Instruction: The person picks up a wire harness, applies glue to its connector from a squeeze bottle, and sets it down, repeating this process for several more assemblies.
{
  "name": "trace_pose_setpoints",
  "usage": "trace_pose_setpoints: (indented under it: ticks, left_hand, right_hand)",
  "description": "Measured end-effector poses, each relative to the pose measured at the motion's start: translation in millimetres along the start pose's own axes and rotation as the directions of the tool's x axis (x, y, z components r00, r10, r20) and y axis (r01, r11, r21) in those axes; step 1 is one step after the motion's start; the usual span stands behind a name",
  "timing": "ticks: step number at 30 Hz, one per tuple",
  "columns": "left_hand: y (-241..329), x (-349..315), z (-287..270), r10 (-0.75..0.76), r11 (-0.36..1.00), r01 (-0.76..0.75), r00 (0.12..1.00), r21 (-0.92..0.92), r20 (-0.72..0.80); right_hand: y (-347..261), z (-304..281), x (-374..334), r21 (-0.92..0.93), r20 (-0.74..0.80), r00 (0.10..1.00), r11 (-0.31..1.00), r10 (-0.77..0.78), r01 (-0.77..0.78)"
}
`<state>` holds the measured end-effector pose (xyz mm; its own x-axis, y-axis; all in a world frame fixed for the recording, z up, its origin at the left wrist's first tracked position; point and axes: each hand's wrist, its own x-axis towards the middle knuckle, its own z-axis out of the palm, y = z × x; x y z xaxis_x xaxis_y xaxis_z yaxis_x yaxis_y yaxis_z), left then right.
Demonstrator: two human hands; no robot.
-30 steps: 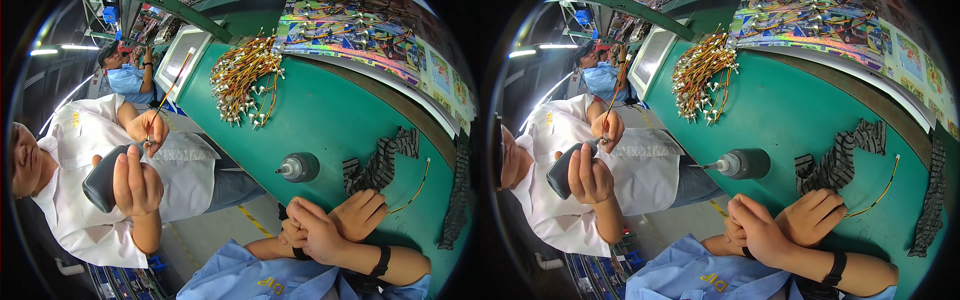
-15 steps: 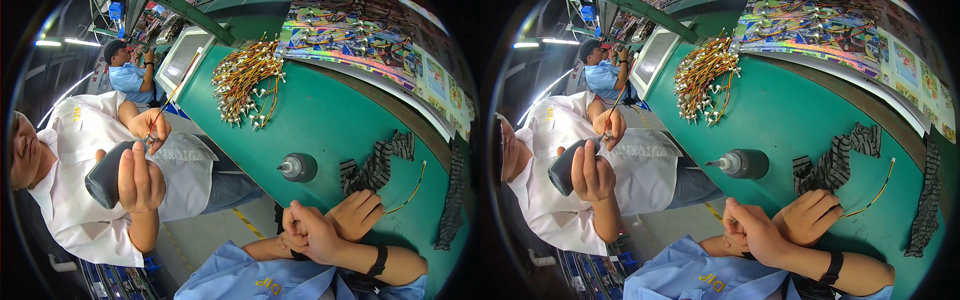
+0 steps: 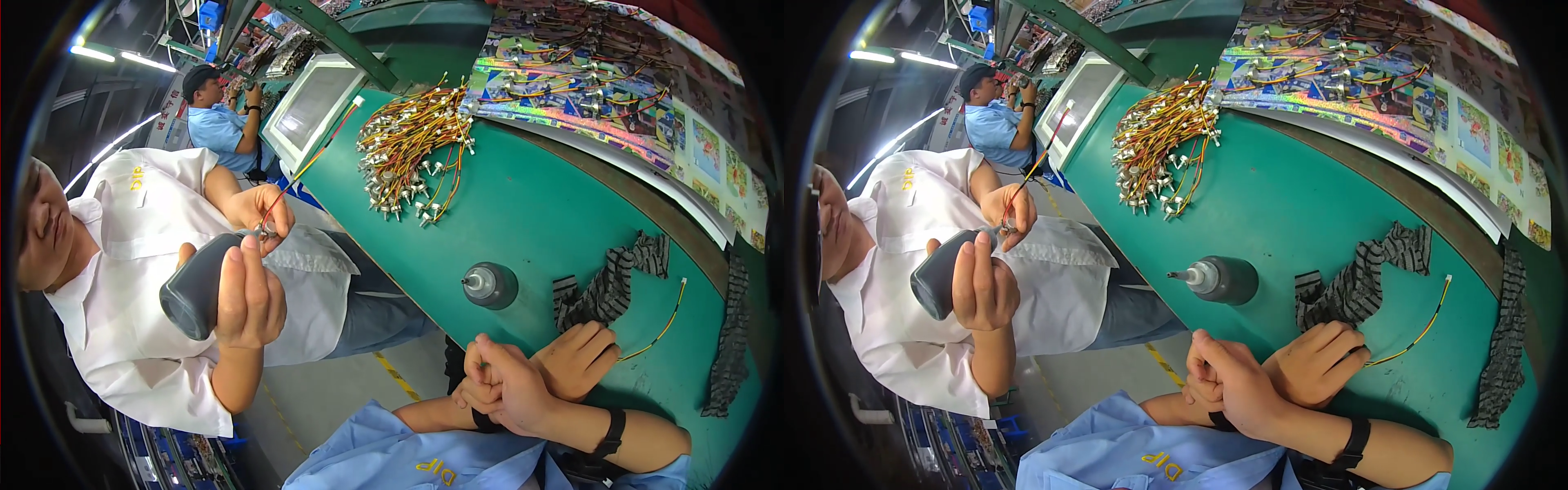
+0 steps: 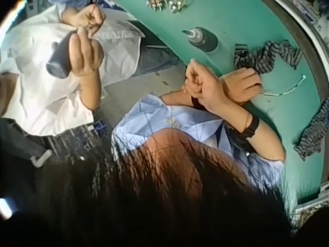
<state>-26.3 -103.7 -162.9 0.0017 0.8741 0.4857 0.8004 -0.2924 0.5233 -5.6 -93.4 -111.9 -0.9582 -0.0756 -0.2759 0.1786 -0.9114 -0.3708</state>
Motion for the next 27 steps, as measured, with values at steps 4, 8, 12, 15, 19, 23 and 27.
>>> trace_pose_setpoints:
  ticks: [4, 8, 12, 15, 19, 23, 27]
  left_hand:
    - [2.7, 4.4, -0.8, 0.027, 0.999, -0.026, 1.0, 0.031, -0.015]
    - [2.9, 2.1, -2.0, 0.018, 0.999, -0.017, 1.0, 0.043, -0.01]
    - [7.2, 2.4, -2.9, -0.002, 1.0, 0.002, 1.0, 0.017, -0.022]
    - [6.8, 2.4, -2.7, 0.028, 0.999, -0.028, 1.0, 0.039, -0.003]
    - [-4.2, -1.5, -3.4, 0.081, 0.994, -0.083, 0.996, 0.066, 0.028]
    - [-4.6, -0.1, -3.9, 0.093, 0.992, -0.095, 0.995, 0.079, 0.025]
    - [-0.6, 4.7, -23.1, -0.145, 0.958, 0.152, 0.988, -0.245, 0.046]
  right_hand:
    - [1.2, 5.8, 0.6, 0.024, -0.042, 0.999, 1.0, -0.007, 0.008]
    - [3.2, 11.3, 2.5, 0.024, -0.089, 0.996, 0.999, -0.024, 0.026]
    - [4.1, 10.6, -1.8, -0.015, -0.085, 0.996, 0.999, -0.035, 0.033]
    - [2.8, 8.7, -5.8, -0.054, -0.029, 1.0, 0.999, -0.01, 0.008]
    - [3.4, 14.5, -3.0, -0.237, 0.049, 0.998, 0.971, -0.034, 0.044]
    - [1.3, 12.4, -0.2, -0.198, 0.092, 0.996, 0.979, -0.02, 0.038]
    - [8.7, 5.9, 0.9, -0.206, 0.064, 0.998, 0.978, -0.014, 0.027]
